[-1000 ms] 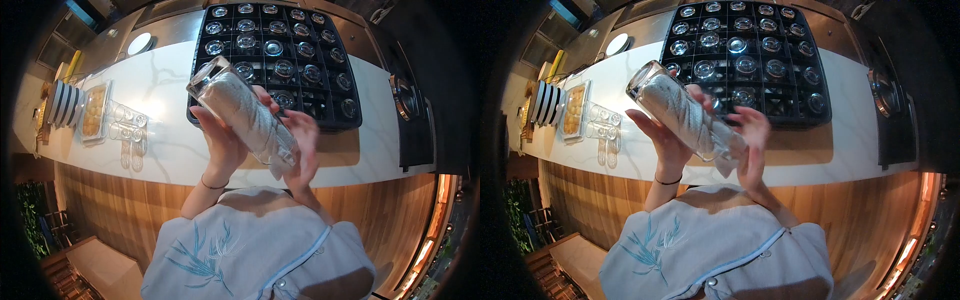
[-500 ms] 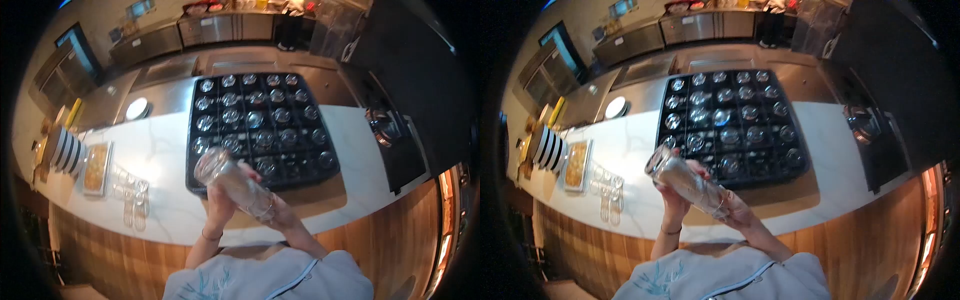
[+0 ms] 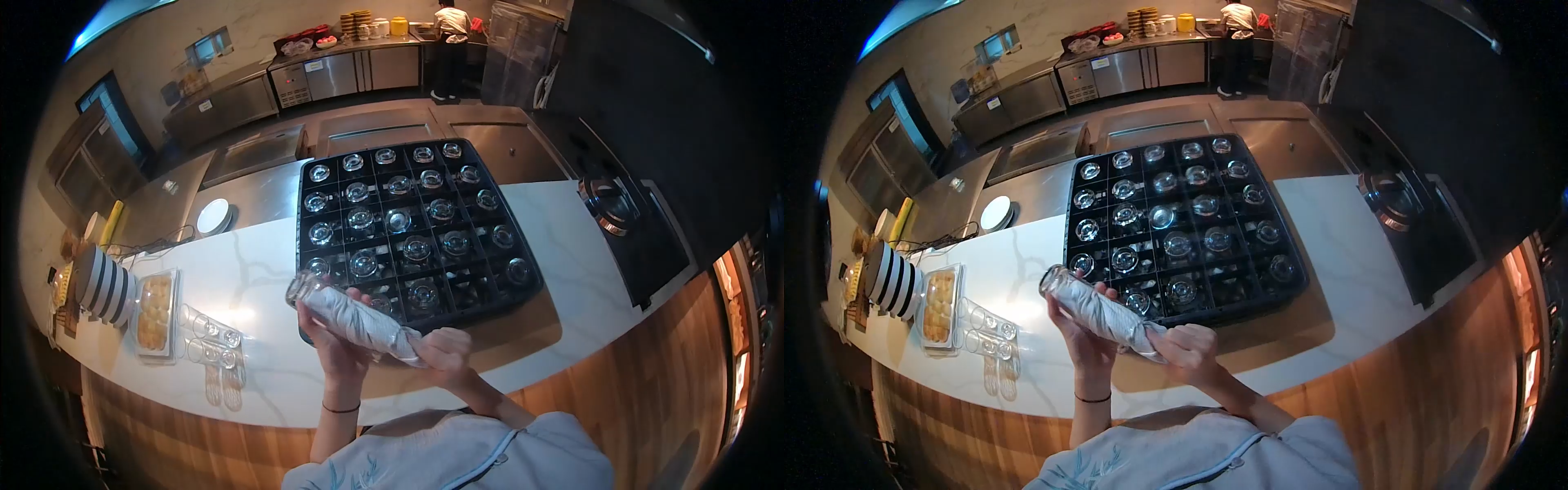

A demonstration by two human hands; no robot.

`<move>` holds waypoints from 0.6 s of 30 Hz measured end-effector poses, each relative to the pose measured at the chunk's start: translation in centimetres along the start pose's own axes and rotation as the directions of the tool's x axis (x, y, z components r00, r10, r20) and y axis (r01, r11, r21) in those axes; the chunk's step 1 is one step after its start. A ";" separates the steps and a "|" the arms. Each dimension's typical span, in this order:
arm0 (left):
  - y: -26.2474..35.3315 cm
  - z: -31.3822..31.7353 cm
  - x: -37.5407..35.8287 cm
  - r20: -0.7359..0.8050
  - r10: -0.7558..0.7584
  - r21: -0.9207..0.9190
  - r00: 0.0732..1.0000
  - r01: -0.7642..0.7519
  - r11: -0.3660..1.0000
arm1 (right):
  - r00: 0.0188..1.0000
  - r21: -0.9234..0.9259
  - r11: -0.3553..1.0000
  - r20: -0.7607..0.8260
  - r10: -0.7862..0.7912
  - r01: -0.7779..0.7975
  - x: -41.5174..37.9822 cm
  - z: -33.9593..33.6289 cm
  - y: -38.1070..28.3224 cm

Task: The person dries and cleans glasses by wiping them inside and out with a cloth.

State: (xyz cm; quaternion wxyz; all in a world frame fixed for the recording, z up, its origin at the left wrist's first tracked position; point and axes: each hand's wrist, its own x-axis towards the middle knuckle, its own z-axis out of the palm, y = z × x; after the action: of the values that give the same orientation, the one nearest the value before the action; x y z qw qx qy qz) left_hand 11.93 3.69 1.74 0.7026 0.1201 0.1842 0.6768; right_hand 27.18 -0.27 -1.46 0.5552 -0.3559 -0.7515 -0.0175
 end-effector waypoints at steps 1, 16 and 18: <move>0.6 -0.1 0.2 0.000 0.030 0.000 1.000 -0.030 1.000 | 0.999 0.011 0.999 -0.005 0.041 -0.041 -0.3 -0.5 0.1; -3.4 -2.0 -0.3 0.056 0.101 0.453 0.993 -0.115 0.884 | 0.993 0.450 0.889 0.111 0.034 -0.081 4.2 -0.1 -0.9; -2.4 -2.4 -0.2 0.139 -0.057 0.332 0.989 0.008 0.943 | 0.986 0.412 0.908 0.169 0.010 -0.079 4.6 -0.6 -1.8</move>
State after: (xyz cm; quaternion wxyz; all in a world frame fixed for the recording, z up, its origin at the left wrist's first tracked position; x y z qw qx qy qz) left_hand 13.09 3.21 -1.43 0.6954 0.2825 0.2447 0.6138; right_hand 26.07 0.52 3.31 0.5554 -0.2464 -0.7723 0.1851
